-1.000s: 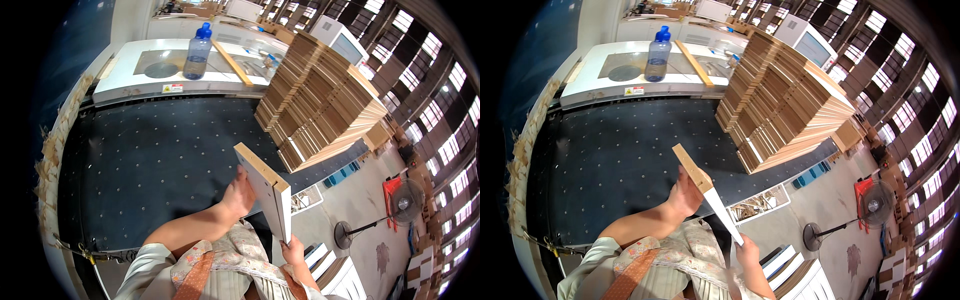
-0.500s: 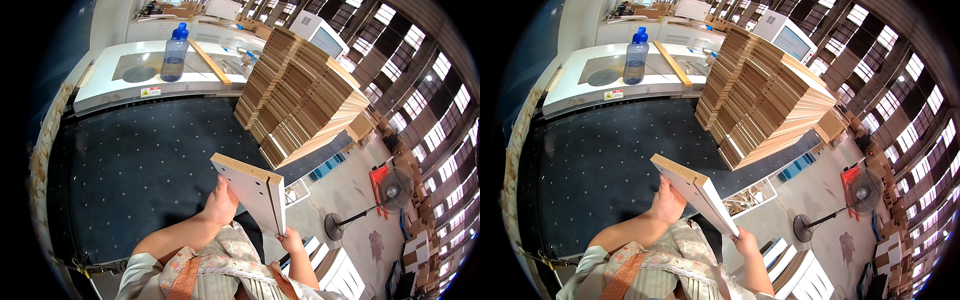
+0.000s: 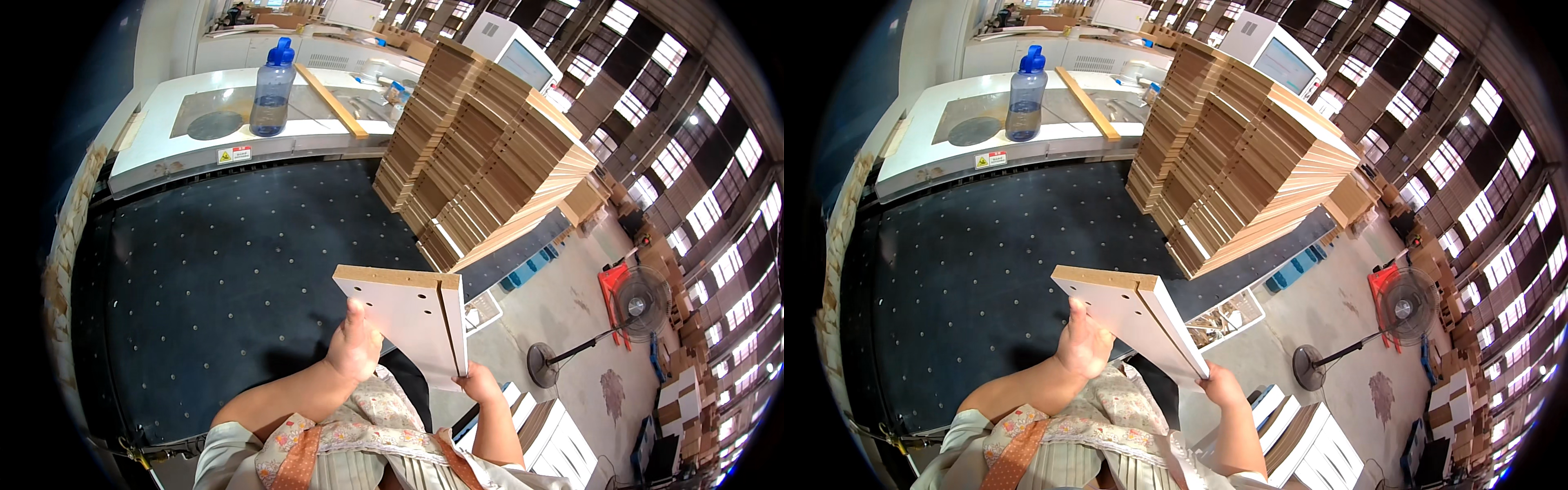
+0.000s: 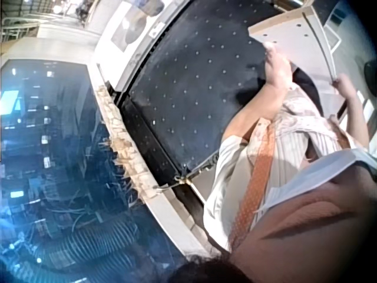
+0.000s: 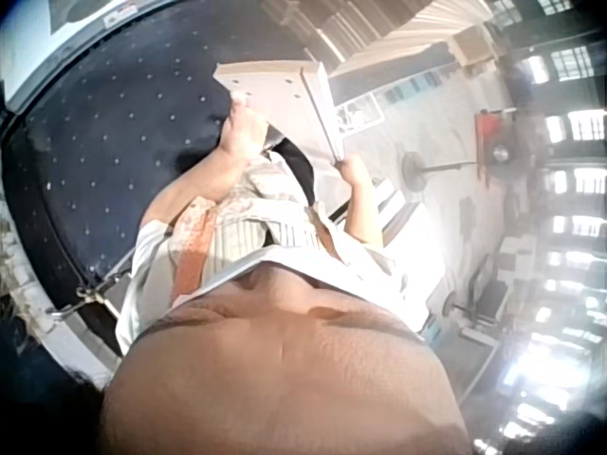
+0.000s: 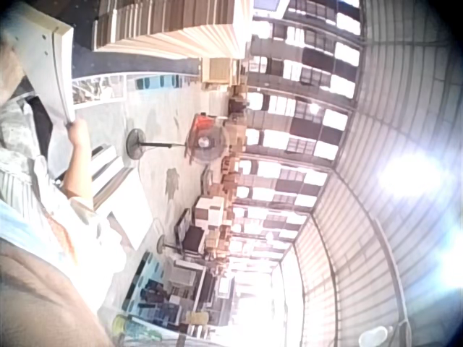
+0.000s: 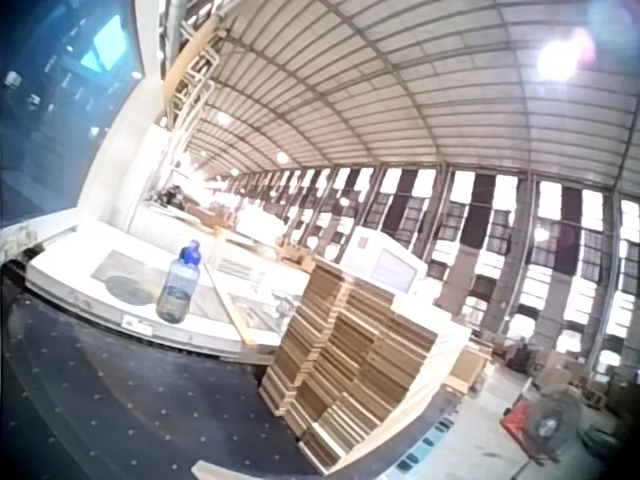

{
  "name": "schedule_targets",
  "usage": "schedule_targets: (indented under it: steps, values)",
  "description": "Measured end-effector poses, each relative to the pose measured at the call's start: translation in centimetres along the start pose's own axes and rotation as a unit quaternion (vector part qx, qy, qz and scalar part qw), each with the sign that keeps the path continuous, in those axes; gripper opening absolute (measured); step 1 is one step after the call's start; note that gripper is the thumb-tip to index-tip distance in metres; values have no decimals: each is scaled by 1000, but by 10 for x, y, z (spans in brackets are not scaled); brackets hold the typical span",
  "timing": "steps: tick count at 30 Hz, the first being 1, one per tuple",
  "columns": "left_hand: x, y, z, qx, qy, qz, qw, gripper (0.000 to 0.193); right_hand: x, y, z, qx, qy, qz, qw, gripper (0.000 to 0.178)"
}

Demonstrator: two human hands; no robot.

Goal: The person takes wooden panels from a stack, blows dust out of the holes in each panel using an air nozzle, and stacks the panels onto a pallet on the floor.

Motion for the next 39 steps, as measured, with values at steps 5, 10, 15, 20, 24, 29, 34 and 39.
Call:
schedule_targets:
  steps: [5, 10, 15, 20, 24, 29, 34, 39]
  values:
    - [-11, -4, 3, 7, -15, 19, 1000, 66, -2, 11, 3, -11, 8, 0, 1000, 40]
    - [-23, 2, 0, -12, -46, 20, 999, 68, -9, 19, 14, 1, 13, 7, 1000, 41]
    - [-13, -4, 1, 0, -51, 27, 998, 70, -7, 10, 30, -20, -3, 28, 999, 41]
    - [-16, -3, 1, 10, -65, 36, 997, 72, -8, 10, 39, -12, 9, 42, 999, 40]
    - [-20, -1, 0, -8, -93, 37, 995, 71, -8, 12, 43, -18, 0, 26, 999, 42]
    - [-20, 0, -1, -7, -108, 37, 993, 69, -8, 13, 42, -15, 7, 40, 999, 48]
    - [-23, 0, -1, 2, -102, 35, 994, 67, -7, 20, 42, -20, 6, 34, 999, 53]
    - [-20, -9, 1, 9, -145, 42, 989, 65, -7, 38, 33, -23, -27, 17, 999, 54]
Point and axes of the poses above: each hand's wrist, its own z-axis towards the middle knuckle, its own x-axis out of the palm, y = z × x, the point moved 1 cm from there along z, towards the middle knuckle, and after that the axes turned 2 degrees about x, right-handed, at the moved point
